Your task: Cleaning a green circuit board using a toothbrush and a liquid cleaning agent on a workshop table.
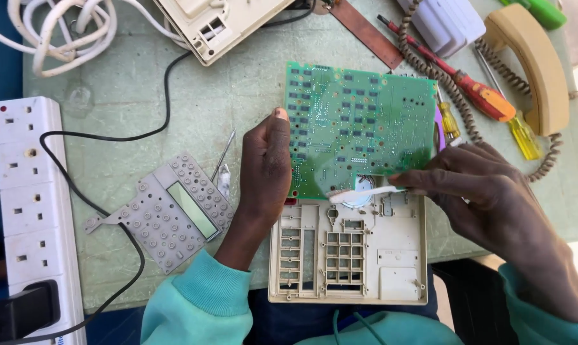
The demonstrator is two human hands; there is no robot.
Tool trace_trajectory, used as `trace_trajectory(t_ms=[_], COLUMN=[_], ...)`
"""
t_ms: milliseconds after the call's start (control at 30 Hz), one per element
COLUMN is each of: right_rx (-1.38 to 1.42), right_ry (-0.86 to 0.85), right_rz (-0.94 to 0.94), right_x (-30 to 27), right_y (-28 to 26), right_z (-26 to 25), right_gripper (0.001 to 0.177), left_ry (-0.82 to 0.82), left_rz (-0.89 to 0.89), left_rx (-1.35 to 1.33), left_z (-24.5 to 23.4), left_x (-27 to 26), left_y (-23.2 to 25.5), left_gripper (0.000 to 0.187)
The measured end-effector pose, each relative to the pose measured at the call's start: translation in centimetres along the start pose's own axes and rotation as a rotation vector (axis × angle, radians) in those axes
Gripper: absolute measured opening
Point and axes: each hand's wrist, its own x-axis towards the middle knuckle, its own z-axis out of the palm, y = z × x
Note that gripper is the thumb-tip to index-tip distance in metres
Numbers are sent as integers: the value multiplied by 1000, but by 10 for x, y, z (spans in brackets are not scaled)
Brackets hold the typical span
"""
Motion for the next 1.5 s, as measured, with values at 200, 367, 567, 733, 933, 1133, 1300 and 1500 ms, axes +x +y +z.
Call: trace_trajectory(t_ms=[200,367,567,733,933,1133,1300,1500], right_rx=[-10,-43,-101,-84,-52,-88,-98,-214], right_ry=[102,78,85,133,127,279,132,391], right_rz=[10,-232,-191,-138,-202,-26,27,-9], right_x=[-3,11,8,12,25,12,13,40], right_y=[33,23,21,45,8,20,-3,18], right_z=[-16,8,8,11,28,16,31,24], right_gripper=[24,23,24,35,33,14,33,22], left_ry=[19,10,25,17,26,31,5,32], left_rz=[26,15,19,-12,16,-19,7,56], left_rx=[14,-12,19,29,23,20,1,71], left_z=[3,2,3,1,1,4,2,1], left_x=[0,0,0,1,2,-4,0,-2], left_y=[-4,-1,-1,-3,-1,3,-1,1], left_gripper=[40,39,40,39,38,35,38,37])
